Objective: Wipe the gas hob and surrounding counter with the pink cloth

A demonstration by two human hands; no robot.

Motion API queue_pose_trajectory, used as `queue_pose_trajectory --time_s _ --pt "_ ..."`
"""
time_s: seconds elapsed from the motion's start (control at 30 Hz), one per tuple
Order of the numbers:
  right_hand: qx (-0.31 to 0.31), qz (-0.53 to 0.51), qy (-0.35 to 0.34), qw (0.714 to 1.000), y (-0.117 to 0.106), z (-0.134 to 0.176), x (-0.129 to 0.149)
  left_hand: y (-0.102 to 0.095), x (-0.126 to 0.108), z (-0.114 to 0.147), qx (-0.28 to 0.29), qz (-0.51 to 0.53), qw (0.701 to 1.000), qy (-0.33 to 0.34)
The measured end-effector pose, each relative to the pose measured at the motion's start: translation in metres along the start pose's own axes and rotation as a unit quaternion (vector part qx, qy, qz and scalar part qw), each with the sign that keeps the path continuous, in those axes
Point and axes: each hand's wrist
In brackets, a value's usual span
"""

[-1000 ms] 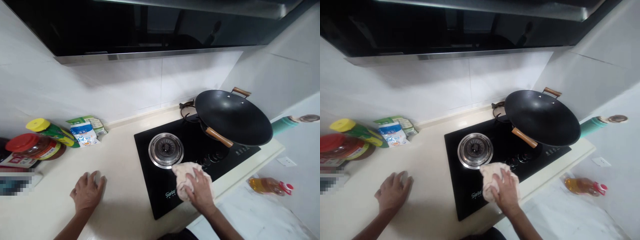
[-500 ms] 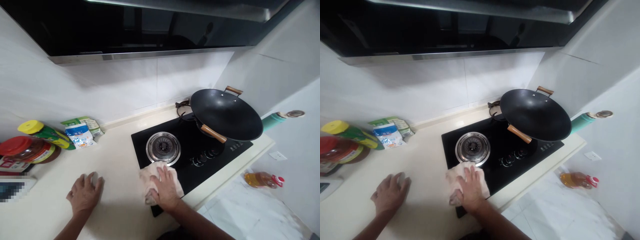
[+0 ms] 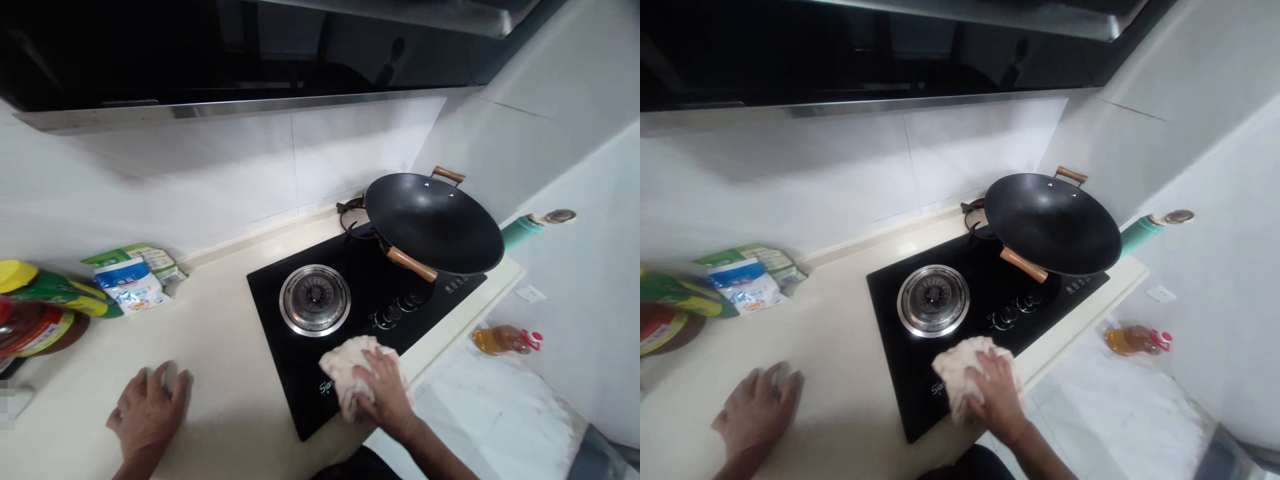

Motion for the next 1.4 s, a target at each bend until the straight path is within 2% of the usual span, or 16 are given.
queue_pose_trajectory --time_s 0.1,0.2,0.3,0.4,0.57,0.67,0.77,0.93,1.03,1.1,1.13,1.2,1.23,1.3,1.4 --pt "-0.114 0.055 0.062 0.990 -0.016 0.008 -0.051 0.002 -0.001 -0.001 -0.031 0.000 1.000 -0.003" --pt "-0.174 0.090 0.129 0.972 -0.030 0.006 -0.086 0.000 -0.004 0.001 -0.029 0.004 1.000 0.003" --pt "-0.195 0.103 0.174 0.960 -0.033 0.000 -0.097 -0.005 -0.008 0.003 -0.020 0.011 1.000 -0.005" --pt "-0.215 0.108 0.224 0.944 -0.027 -0.004 -0.084 -0.010 -0.011 0.005 -0.012 0.015 1.000 0.002" --pt "-0.205 0.129 0.267 0.933 -0.007 -0.003 -0.022 -0.012 -0.013 0.009 -0.028 0.017 0.999 0.012" --pt "-0.170 0.113 0.259 0.944 0.008 -0.004 0.034 -0.011 -0.013 0.011 -0.040 0.022 0.999 0.024" --pt "-0.109 0.063 0.237 0.963 0.020 -0.013 0.096 -0.010 -0.010 0.013 -0.044 0.029 0.998 0.032" --pt "0.030 -0.087 0.123 0.988 0.036 -0.039 0.192 -0.006 0.000 0.011 -0.034 0.055 0.997 0.041" --pt "0.053 -0.191 0.020 0.980 0.042 -0.044 0.224 -0.007 0.006 0.016 -0.025 0.092 0.995 0.034" --pt "-0.002 -0.238 -0.003 0.971 0.044 -0.042 0.220 -0.009 0.006 0.028 -0.029 0.125 0.990 0.053" --pt "-0.051 -0.242 0.014 0.969 0.044 -0.040 0.210 -0.010 0.004 0.039 -0.037 0.140 0.986 0.086" --pt "-0.166 -0.195 0.097 0.962 0.042 -0.038 0.176 -0.011 -0.004 0.066 -0.069 0.153 0.966 0.197" --pt "-0.202 -0.148 0.145 0.957 0.041 -0.039 0.154 -0.011 -0.012 0.082 -0.084 0.151 0.949 0.264" --pt "-0.239 -0.072 0.216 0.944 0.036 -0.041 0.111 -0.007 -0.030 0.115 -0.090 0.137 0.919 0.358" --pt "-0.264 -0.039 0.259 0.928 0.034 -0.046 0.070 0.005 -0.059 0.151 -0.023 0.103 0.895 0.434"
Point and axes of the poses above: each hand's wrist, its own z-axis away from the middle knuckle, its own y-axis out of the palm, x = y × z, and after that the axes turned 3 degrees about -z, right-handed
